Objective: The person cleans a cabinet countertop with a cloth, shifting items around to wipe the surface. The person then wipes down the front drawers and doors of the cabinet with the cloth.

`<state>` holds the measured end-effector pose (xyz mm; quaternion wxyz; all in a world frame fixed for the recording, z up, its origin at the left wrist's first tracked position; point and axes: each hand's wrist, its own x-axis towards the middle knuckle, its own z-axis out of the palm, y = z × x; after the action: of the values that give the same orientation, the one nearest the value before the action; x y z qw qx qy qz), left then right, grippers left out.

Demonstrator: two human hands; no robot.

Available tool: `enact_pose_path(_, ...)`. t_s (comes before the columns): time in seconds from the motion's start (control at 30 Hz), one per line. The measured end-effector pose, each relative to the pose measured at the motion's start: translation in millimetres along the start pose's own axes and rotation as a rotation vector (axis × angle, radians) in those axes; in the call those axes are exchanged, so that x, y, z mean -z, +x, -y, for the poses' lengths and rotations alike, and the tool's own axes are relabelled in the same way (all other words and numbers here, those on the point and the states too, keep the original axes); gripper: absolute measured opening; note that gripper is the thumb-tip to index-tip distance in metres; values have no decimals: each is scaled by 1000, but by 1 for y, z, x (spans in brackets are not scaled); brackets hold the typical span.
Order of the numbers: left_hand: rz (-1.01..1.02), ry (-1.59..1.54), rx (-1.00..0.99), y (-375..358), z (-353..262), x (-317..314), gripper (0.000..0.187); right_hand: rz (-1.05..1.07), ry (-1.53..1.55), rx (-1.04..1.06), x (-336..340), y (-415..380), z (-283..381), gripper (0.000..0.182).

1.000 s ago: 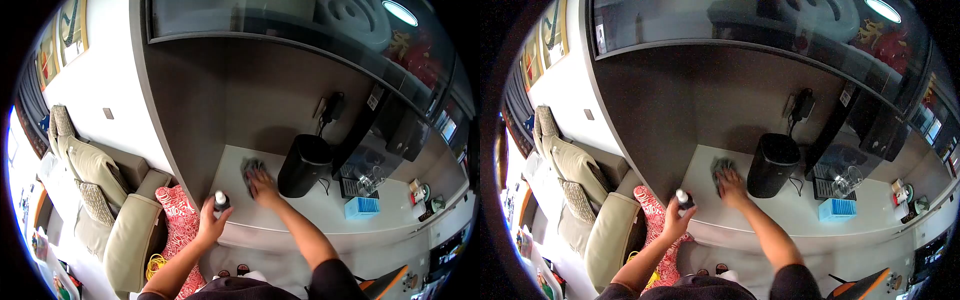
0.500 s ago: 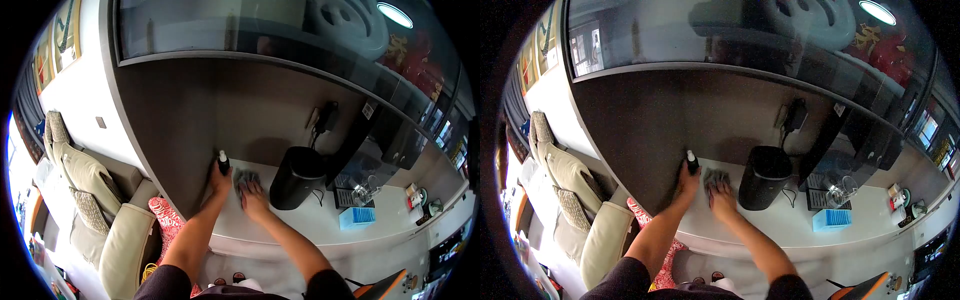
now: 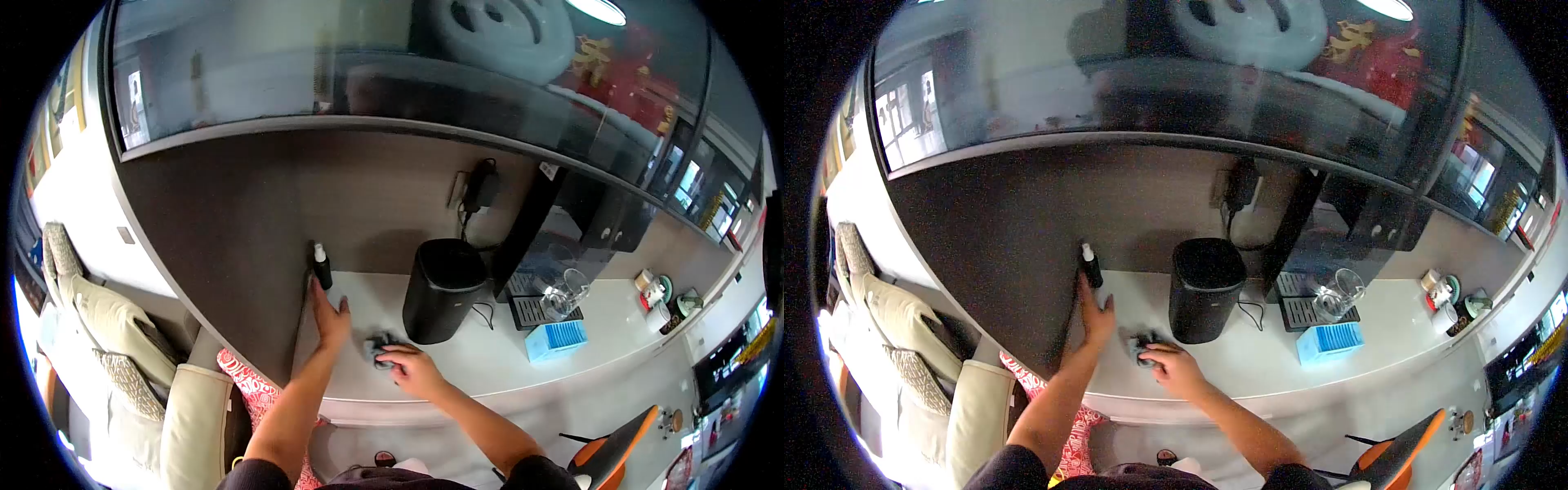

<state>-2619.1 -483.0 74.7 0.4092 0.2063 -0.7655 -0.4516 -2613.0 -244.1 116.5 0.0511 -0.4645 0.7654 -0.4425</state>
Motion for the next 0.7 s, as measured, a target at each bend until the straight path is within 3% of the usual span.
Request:
enact_pose_path(0.03, 30, -75, -26, -12, -22, 2, 91, 11, 124, -131, 17, -8, 12, 39)
enact_pose_path(0.13, 397, -183, -247, -32, -95, 6, 111, -331, 181, -1, 71, -23, 52, 36)
enact_pose_path(0.2, 534, -175, -329, -22, -141, -5, 124, -551, -156, 279, 113, -14, 69, 39)
enact_pose_path(0.23, 530, -220, -336, -16, -151, -15, 128, -590, -344, 325, 133, -7, 88, 39)
enact_pose_path(0.3, 522, -304, -344, -5, -160, -35, 136, -514, -594, 355, 156, 15, 97, 41)
enact_pose_path(0.4, 520, -305, -261, 2, -161, -47, 138, -246, -674, 381, 161, 44, 95, 47)
enact_pose_path(0.5, 523, -269, -249, 4, -159, -49, 135, -135, -657, 277, 165, 74, 85, 46)
enact_pose_path(0.7, 559, -253, -218, 1, -170, -40, 133, -320, -625, 26, 181, 68, 73, 32)
